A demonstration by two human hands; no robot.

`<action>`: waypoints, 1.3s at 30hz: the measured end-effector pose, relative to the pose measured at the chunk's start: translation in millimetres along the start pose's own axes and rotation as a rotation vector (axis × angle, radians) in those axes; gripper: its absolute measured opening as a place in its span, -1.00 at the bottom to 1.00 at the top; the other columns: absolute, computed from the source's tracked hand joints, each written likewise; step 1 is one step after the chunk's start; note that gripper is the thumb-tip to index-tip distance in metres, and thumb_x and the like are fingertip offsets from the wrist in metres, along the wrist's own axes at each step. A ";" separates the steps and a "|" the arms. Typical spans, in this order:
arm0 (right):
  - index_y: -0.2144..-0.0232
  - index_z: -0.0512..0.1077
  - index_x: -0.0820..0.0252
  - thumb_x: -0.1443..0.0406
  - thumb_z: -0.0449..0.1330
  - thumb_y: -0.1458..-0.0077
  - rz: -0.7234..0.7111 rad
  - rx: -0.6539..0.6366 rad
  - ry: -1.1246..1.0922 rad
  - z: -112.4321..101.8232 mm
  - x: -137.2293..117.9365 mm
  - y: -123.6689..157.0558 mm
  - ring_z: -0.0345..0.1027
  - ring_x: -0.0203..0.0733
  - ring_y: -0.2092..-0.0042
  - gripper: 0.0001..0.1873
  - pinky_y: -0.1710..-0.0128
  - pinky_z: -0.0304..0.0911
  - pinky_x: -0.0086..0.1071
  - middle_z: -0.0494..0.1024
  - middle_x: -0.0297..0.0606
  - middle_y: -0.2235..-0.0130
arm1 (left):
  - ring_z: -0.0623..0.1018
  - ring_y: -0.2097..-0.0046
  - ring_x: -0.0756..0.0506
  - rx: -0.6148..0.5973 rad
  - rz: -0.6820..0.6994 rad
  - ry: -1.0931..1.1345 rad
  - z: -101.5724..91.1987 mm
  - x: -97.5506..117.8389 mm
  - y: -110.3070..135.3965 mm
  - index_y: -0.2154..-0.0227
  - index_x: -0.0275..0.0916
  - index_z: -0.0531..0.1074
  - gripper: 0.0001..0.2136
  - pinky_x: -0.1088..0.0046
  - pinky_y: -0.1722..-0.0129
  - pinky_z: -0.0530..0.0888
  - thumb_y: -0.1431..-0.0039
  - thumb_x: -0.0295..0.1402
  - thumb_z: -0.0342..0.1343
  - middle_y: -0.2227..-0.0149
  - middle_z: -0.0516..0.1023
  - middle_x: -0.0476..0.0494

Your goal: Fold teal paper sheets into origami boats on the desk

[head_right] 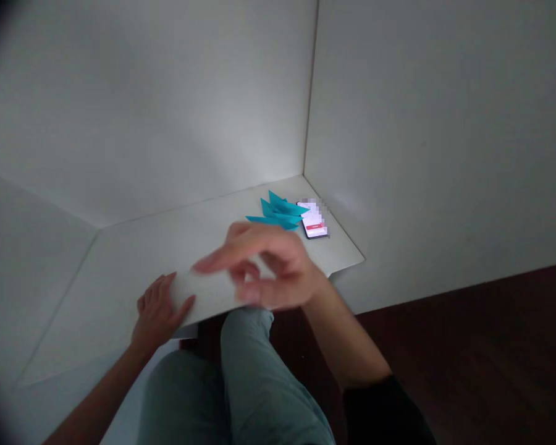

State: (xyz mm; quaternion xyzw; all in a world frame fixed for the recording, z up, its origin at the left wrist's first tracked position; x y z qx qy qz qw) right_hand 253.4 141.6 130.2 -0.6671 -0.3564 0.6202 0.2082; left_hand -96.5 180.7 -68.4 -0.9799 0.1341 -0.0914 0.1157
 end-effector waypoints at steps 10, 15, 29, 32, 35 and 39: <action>0.05 0.69 0.13 0.25 0.31 -0.24 0.675 -0.546 1.145 -64.4 197.9 -5.2 0.56 -0.02 0.09 -0.73 0.18 0.29 -0.28 0.68 -0.15 0.04 | 0.28 -0.47 -0.47 0.036 -0.017 0.085 0.4 0.3 1.0 -0.46 -0.31 0.10 -0.23 -0.18 -0.40 0.26 -0.39 0.08 0.07 -0.40 0.33 -0.55; 0.03 0.70 0.11 0.23 0.29 -0.24 0.727 -0.724 1.220 -56.5 213.7 1.5 0.59 0.03 0.03 -0.70 0.17 0.30 -0.28 0.72 -0.15 0.00 | 0.30 -0.43 -0.47 0.136 -0.120 0.240 -1.2 -14.8 1.6 -0.47 -0.23 0.07 -0.27 -0.24 -0.37 0.27 -0.41 0.05 0.09 -0.39 0.30 -0.50; 0.19 0.62 0.15 0.27 0.27 -0.19 0.688 -0.857 1.140 -53.2 227.1 7.3 0.59 0.05 0.14 -0.83 0.22 0.34 -0.22 0.69 -0.13 0.11 | 0.46 -0.18 -0.26 0.460 0.131 0.746 24.6 47.0 -192.0 -0.36 -0.19 0.22 -0.44 0.02 -0.23 0.33 -0.52 0.07 -0.06 -0.16 0.50 -0.36; 0.28 0.54 0.14 0.20 0.17 -0.35 0.621 -0.727 1.098 -36.5 222.3 -15.3 0.57 0.03 0.19 -0.80 0.27 0.28 -0.23 0.65 -0.14 0.22 | 0.48 -0.14 -0.25 0.452 0.162 0.795 29.6 47.1 -193.5 -0.33 -0.18 0.27 -0.47 0.04 -0.20 0.35 -0.53 0.07 -0.08 -0.09 0.52 -0.32; 0.20 0.50 0.11 0.14 0.17 -0.39 0.500 -0.407 0.959 1.1 222.7 -53.2 0.53 -0.01 0.21 -0.80 0.24 0.30 -0.24 0.65 -0.16 0.22 | 0.51 -0.09 -0.23 0.414 0.206 0.919 29.3 45.8 -190.2 -0.37 -0.15 0.23 -0.41 0.10 -0.11 0.43 -0.49 0.12 -0.04 -0.12 0.49 -0.31; -0.02 0.49 0.08 0.22 0.15 -0.40 0.317 -0.225 0.806 66.4 240.3 -80.1 0.53 -0.01 0.10 -0.78 0.12 0.37 -0.24 0.66 -0.12 0.06 | 0.56 0.02 -0.15 0.317 0.159 1.089 34.7 40.9 -191.0 -0.48 -0.09 0.07 -0.24 0.24 0.05 0.50 -0.40 0.14 0.14 -0.26 0.38 -0.36</action>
Point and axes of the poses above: each hand's wrist, its own y-axis away from the middle knuckle, its own z-axis out of the palm, x = y × z, the point moved 6 cm from there along -y, towards the middle knuckle
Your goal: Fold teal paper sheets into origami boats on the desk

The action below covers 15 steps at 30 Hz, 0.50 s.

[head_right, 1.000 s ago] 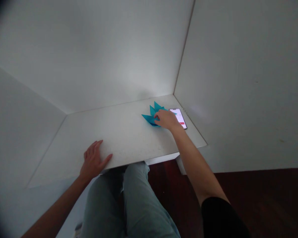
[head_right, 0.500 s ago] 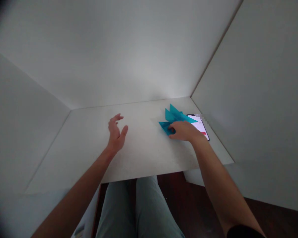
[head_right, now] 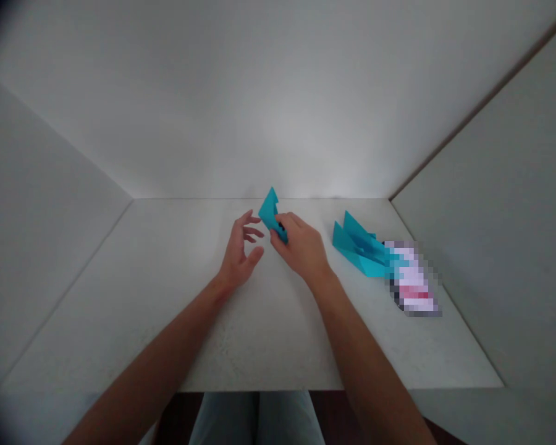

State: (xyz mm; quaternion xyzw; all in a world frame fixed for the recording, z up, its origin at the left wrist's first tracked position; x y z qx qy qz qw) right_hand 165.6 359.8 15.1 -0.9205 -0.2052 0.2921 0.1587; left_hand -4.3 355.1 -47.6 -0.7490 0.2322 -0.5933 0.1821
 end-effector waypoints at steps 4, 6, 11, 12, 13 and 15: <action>-0.15 0.49 0.01 0.17 0.16 -0.42 -0.104 -0.080 -0.063 33.8 -12.8 0.1 0.53 -0.05 0.11 -0.68 0.15 0.41 -0.27 0.61 -0.12 0.02 | 0.57 0.01 -0.14 0.026 -0.178 0.123 1.1 -13.1 2.0 -0.48 -0.08 0.09 -0.27 0.28 0.03 0.53 -0.42 0.07 0.18 -0.30 0.37 -0.36; -0.20 0.48 -0.02 0.17 0.20 -0.39 -0.139 -0.081 -0.119 36.1 -11.7 6.5 0.53 -0.05 0.08 -0.63 0.11 0.45 -0.25 0.58 -0.11 -0.04 | 0.55 -0.08 -0.17 0.050 -0.251 0.186 2.7 -18.1 3.9 -0.46 -0.07 0.14 -0.33 0.27 -0.02 0.54 -0.44 0.06 0.16 -0.29 0.39 -0.34; -0.27 0.45 -0.01 0.18 0.21 -0.37 -0.246 -0.146 -0.258 44.6 -12.2 16.6 0.53 0.02 -0.03 -0.55 -0.01 0.50 -0.14 0.56 -0.07 -0.10 | 0.51 -0.21 -0.22 0.016 -0.344 0.303 10.8 -23.1 7.6 -0.47 -0.10 0.09 -0.26 0.18 -0.16 0.54 -0.38 -0.01 0.25 -0.33 0.38 -0.37; -0.27 0.45 0.00 0.18 0.20 -0.38 -0.265 -0.161 -0.282 47.0 -12.8 17.0 0.53 0.03 -0.05 -0.55 -0.04 0.49 -0.11 0.56 -0.05 -0.12 | 0.52 -0.21 -0.22 0.012 -0.359 0.322 11.6 -24.2 7.9 -0.47 -0.12 0.08 -0.24 0.16 -0.18 0.54 -0.36 -0.03 0.26 -0.32 0.40 -0.36; -0.27 0.46 0.02 0.17 0.19 -0.39 -0.281 -0.169 -0.315 48.5 -13.2 17.0 0.52 0.05 -0.08 -0.55 -0.07 0.48 -0.08 0.56 -0.04 -0.14 | 0.53 -0.21 -0.22 0.018 -0.376 0.341 11.5 -26.0 7.9 -0.47 -0.12 0.09 -0.25 0.15 -0.18 0.54 -0.36 -0.05 0.26 -0.30 0.43 -0.35; -0.23 0.50 0.03 0.12 0.16 -0.43 -0.292 -0.172 -0.417 48.4 -11.6 16.1 0.51 0.05 -0.09 -0.59 -0.10 0.46 -0.05 0.58 -0.04 -0.13 | 0.56 -0.18 -0.22 0.041 -0.425 0.377 9.8 -31.5 7.7 -0.44 -0.12 0.14 -0.34 0.13 -0.15 0.56 -0.39 -0.08 0.18 -0.24 0.50 -0.31</action>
Point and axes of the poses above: each hand's wrist, its own y-axis away from the middle knuckle, its own z-axis out of the palm, x = y × z, the point moved 6 cm from there along -y, towards the middle knuckle
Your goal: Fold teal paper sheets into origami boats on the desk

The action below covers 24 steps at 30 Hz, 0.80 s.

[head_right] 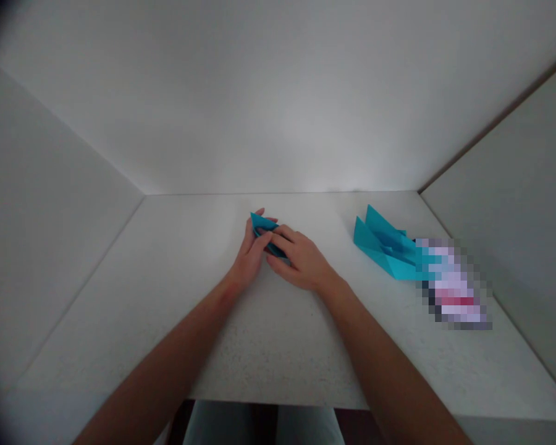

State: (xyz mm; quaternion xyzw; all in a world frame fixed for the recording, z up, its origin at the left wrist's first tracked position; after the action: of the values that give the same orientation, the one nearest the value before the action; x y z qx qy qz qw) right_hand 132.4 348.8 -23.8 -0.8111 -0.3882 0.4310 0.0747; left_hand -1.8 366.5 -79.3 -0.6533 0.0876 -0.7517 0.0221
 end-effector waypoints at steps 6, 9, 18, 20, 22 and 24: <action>0.01 0.65 0.02 0.04 0.26 -0.40 0.235 0.167 -0.122 -24.2 23.7 5.0 0.42 -0.20 0.33 -0.70 0.29 0.35 -0.31 0.62 -0.28 0.27 | 0.65 -0.05 -0.26 -0.008 -0.103 0.066 -11.2 -6.8 -8.1 -0.38 -0.14 0.33 -0.45 0.10 -0.02 0.62 -0.43 -0.08 -0.02 -0.18 0.60 -0.29; 0.12 0.68 0.03 0.00 0.34 -0.32 0.298 0.191 -0.066 -29.9 31.4 7.6 0.27 -0.24 0.42 -0.71 0.40 0.22 -0.33 0.54 -0.32 0.36 | 0.63 -0.13 -0.29 -0.056 -0.076 -0.065 -11.6 -0.4 -9.0 -0.32 -0.19 0.45 -0.48 0.02 -0.22 0.53 -0.45 -0.08 -0.05 -0.16 0.64 -0.27; 0.22 0.58 0.08 0.00 0.35 -0.24 0.371 0.177 0.000 -19.8 35.1 8.8 0.34 -0.19 0.37 -0.70 0.34 0.27 -0.31 0.53 -0.33 0.38 | 0.64 -0.08 -0.28 -0.223 -0.086 -0.146 5.9 7.1 1.3 -0.29 -0.15 0.53 -0.53 0.06 -0.08 0.64 -0.48 -0.07 0.03 -0.17 0.63 -0.27; 0.27 0.54 0.09 0.03 0.33 -0.23 0.350 0.162 0.006 -18.7 32.3 8.0 0.34 -0.19 0.37 -0.72 0.31 0.29 -0.30 0.55 -0.32 0.37 | 0.66 0.05 -0.23 -0.247 -0.093 -0.151 8.2 6.9 3.6 -0.33 -0.15 0.49 -0.50 0.14 0.08 0.68 -0.49 -0.05 0.02 -0.14 0.62 -0.28; 0.30 0.51 0.09 0.04 0.31 -0.25 0.328 0.157 0.013 -18.3 30.0 7.2 0.37 -0.18 0.34 -0.74 0.26 0.32 -0.29 0.57 -0.30 0.34 | 0.65 0.04 -0.23 -0.248 -0.065 -0.166 8.4 8.7 4.1 -0.33 -0.15 0.48 -0.49 0.16 0.10 0.68 -0.50 -0.03 0.00 -0.14 0.61 -0.29; 0.28 0.51 0.08 0.05 0.26 -0.30 0.325 0.163 -0.006 -17.4 29.9 6.7 0.40 -0.17 0.31 -0.74 0.23 0.34 -0.29 0.58 -0.29 0.33 | 0.63 -0.06 -0.27 -0.244 -0.022 -0.181 7.8 10.9 3.3 -0.31 -0.15 0.50 -0.50 0.12 0.01 0.67 -0.51 -0.01 0.00 -0.15 0.60 -0.30</action>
State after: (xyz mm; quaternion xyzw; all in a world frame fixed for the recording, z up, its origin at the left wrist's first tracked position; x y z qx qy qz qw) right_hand 159.1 368.6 -35.3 -0.8532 -0.2158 0.4699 0.0685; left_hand 4.1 360.8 -68.2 -0.7172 0.1690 -0.6736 -0.0579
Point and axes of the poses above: each hand's wrist, its own y-axis away from the middle knuckle, its own z-axis out of the palm, x = y × z, the point moved 6 cm from there along -y, towards the middle knuckle
